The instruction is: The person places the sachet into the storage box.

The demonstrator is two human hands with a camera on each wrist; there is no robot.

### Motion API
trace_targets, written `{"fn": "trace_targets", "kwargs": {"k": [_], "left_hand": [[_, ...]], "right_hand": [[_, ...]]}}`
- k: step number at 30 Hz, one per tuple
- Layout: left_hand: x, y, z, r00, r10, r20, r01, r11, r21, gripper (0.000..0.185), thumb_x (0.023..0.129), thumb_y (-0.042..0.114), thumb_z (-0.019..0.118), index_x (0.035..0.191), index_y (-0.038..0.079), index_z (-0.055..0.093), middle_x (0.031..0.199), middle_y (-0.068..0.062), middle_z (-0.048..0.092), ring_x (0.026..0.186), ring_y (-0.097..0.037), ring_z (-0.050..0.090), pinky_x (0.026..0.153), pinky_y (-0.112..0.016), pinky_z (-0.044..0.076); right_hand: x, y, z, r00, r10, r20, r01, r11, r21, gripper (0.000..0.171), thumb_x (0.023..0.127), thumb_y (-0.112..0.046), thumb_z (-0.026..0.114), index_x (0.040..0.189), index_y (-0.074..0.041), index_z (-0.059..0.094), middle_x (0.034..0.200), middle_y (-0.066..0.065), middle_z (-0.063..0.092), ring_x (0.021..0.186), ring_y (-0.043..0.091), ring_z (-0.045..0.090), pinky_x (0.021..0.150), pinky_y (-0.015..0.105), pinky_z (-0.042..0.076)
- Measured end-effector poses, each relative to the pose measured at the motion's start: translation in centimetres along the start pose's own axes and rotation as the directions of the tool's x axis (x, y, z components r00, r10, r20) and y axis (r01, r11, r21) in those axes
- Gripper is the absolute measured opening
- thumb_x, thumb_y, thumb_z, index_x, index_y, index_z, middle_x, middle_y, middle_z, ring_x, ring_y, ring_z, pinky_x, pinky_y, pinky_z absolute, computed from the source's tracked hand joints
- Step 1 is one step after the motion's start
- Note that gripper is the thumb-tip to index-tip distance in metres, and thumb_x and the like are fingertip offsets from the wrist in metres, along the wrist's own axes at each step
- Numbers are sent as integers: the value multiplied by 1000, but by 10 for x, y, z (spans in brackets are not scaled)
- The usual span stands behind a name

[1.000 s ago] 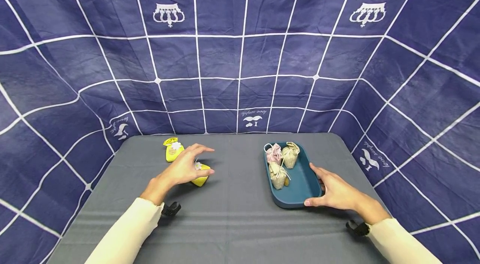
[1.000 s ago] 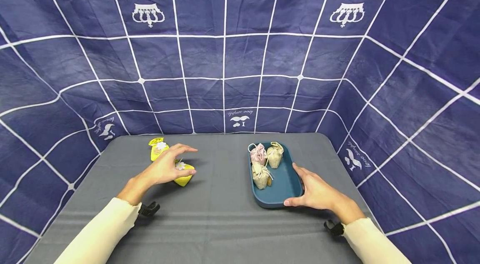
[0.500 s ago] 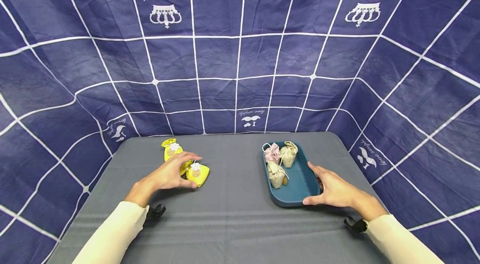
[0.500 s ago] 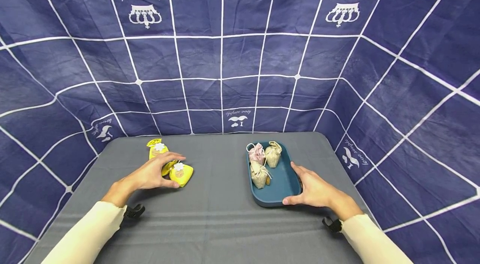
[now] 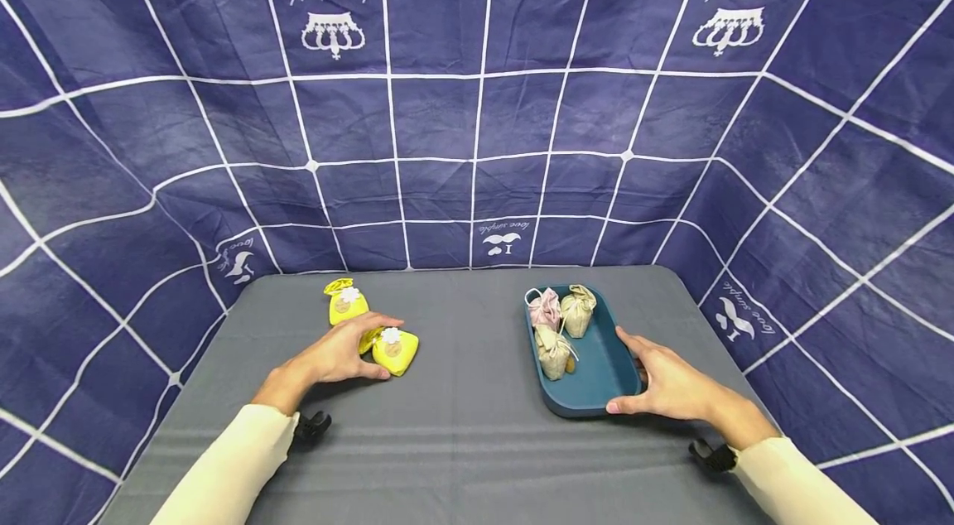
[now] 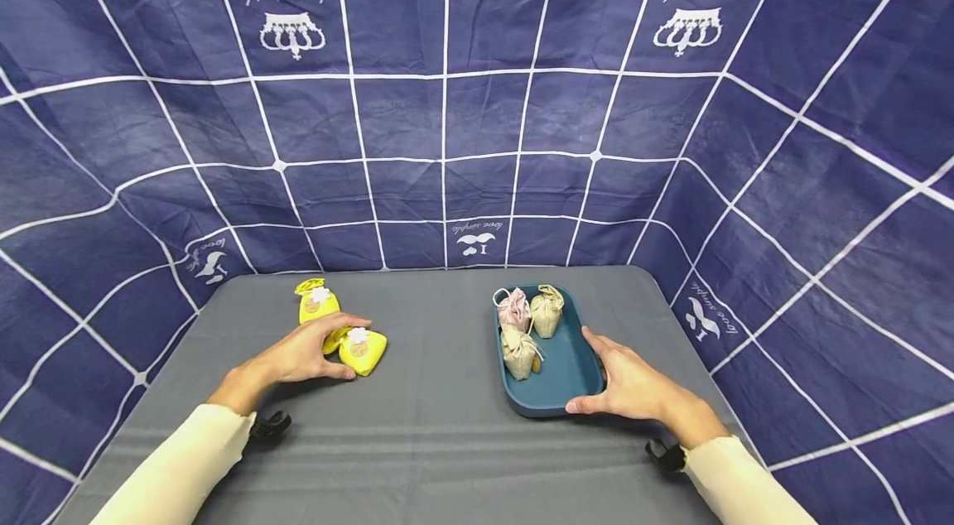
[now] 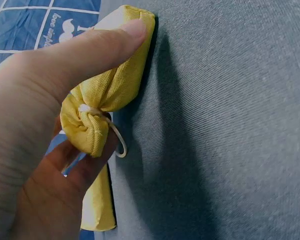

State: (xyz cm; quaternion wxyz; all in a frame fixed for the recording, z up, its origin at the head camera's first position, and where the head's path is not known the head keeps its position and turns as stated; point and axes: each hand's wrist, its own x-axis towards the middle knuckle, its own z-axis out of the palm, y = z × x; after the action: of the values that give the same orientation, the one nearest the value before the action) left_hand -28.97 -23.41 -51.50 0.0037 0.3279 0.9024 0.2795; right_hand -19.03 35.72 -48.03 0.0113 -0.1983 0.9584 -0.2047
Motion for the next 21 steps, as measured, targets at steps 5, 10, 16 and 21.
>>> {"fn": "trace_targets", "kwargs": {"k": [5, 10, 16, 21], "left_hand": [[0, 1, 6, 999, -29, -37, 29, 999, 17, 77, 77, 23, 111, 146, 11, 78, 135, -2, 83, 128, -26, 77, 115, -52, 61], [-1, 1, 8, 997, -42, -68, 44, 999, 27, 71, 77, 27, 112, 139, 17, 81, 126, 3, 84, 116, -15, 75, 107, -42, 62], [0, 0, 8, 995, -40, -96, 43, 999, 24, 65, 77, 29, 112, 135, 20, 81, 119, 7, 83, 107, -8, 72, 99, -36, 60], [-1, 0, 10, 993, -60, -101, 61, 998, 6, 62, 78, 31, 112, 132, 21, 81, 117, 10, 82, 106, -7, 71, 97, -34, 60]], "right_hand": [[-1, 2, 1, 1000, -3, 3, 3, 1000, 6, 136, 79, -69, 102, 171, 13, 43, 164, 33, 63, 129, 29, 76, 110, 48, 65], [-1, 3, 0, 1000, -6, -8, 6, 1000, 10, 136, 79, -67, 103, 171, 13, 43, 164, 35, 62, 127, 28, 77, 109, 49, 66], [-1, 5, 1, 1000, 5, -12, -4, 1000, 22, 136, 79, -66, 103, 172, 12, 42, 165, 34, 62, 126, 27, 79, 109, 48, 66], [-2, 6, 5, 1000, 11, -6, -11, 999, 41, 136, 79, -65, 104, 173, 11, 41, 165, 32, 62, 125, 24, 79, 108, 44, 66]]}}
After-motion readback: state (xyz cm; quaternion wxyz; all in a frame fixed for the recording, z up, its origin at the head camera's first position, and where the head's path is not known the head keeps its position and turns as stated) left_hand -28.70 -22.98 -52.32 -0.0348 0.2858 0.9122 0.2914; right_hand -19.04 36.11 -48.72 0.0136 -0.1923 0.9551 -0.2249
